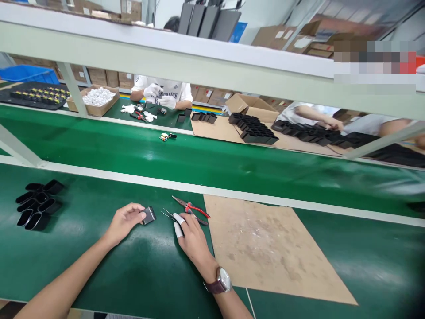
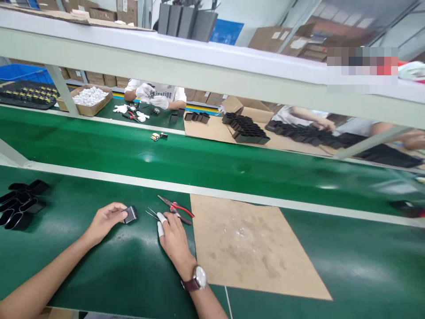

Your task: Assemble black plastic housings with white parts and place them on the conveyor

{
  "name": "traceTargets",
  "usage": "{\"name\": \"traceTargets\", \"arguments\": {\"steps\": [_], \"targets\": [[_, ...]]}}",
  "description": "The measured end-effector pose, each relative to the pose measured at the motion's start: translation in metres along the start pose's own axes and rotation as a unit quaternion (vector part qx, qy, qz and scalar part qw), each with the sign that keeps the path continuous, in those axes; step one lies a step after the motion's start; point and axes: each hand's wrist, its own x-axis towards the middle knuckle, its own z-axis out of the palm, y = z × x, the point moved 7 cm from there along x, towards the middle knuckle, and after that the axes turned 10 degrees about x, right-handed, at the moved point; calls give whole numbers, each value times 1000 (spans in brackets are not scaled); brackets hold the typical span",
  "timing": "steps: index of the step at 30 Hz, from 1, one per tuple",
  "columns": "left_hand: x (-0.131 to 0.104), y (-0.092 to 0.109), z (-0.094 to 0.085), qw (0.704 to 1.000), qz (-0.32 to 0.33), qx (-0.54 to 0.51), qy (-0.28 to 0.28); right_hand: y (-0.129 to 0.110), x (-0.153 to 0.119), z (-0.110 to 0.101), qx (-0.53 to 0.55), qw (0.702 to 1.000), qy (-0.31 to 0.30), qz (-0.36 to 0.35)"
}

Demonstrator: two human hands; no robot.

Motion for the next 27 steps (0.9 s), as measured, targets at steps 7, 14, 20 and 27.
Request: {"name": "traceTargets", "arguments": {"steps": [7,14,20,27], "targets": [[3,-4,-7,981,-100,-160,31,3,20,14,19,999,-13,-36],[13,7,-13,998,-25,9,58,2,30,13,14,999,12,-46],[102,59,-69,953,87,223,185,5,18,6,2,999,37,-32],[146,85,-97,860,163,394,281,7,13,3,5,999,41,-24]]}}
